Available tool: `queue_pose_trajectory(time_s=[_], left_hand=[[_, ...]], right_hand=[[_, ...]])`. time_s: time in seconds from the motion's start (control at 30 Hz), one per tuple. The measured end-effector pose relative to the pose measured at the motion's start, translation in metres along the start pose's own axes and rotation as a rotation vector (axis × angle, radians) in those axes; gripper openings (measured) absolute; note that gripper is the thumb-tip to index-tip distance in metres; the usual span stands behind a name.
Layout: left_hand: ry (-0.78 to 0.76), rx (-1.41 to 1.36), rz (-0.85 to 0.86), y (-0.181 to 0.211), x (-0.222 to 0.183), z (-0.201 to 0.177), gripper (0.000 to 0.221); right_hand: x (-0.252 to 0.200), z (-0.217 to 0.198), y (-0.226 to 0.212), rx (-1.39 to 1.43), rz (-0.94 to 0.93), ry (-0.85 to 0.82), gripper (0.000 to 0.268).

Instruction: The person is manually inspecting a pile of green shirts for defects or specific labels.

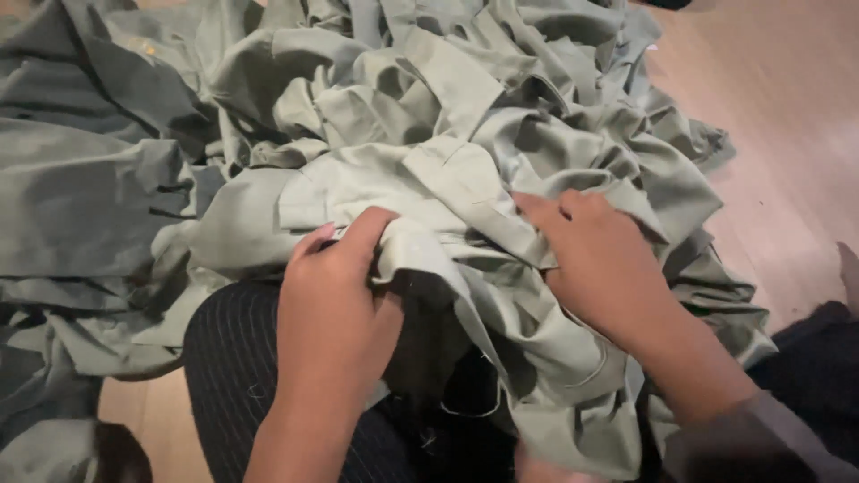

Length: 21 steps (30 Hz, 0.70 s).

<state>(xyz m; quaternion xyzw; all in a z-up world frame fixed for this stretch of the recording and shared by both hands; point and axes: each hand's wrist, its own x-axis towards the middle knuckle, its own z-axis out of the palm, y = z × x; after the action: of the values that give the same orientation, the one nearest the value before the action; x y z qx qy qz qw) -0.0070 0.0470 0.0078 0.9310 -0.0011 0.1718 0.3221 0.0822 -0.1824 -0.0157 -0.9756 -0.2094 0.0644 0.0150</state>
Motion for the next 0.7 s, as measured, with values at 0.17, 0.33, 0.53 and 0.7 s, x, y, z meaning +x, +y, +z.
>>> queue_pose_trajectory(time_s=[0.17,0.33,0.53,0.7], left_hand=[[-0.102,-0.085,-0.275,0.008,0.001,-0.014,0.042],[-0.129,0.008,-0.334,0.023,0.012,-0.014,0.032],[0.147,0.007,0.078,0.046,0.01,-0.004,0.015],[0.384,0.142,0.207,0.034,-0.017,0.018,0.037]], right_hand=[[-0.008,-0.049,-0.005,0.267,0.086,-0.179,0.079],[-0.035,-0.084,-0.027,0.413,-0.135,0.097,0.08],[-0.023,-0.029,-0.048,0.655,-0.33,0.173,0.031],[-0.013,-0.064,-0.062,0.73,0.26,0.019,0.025]])
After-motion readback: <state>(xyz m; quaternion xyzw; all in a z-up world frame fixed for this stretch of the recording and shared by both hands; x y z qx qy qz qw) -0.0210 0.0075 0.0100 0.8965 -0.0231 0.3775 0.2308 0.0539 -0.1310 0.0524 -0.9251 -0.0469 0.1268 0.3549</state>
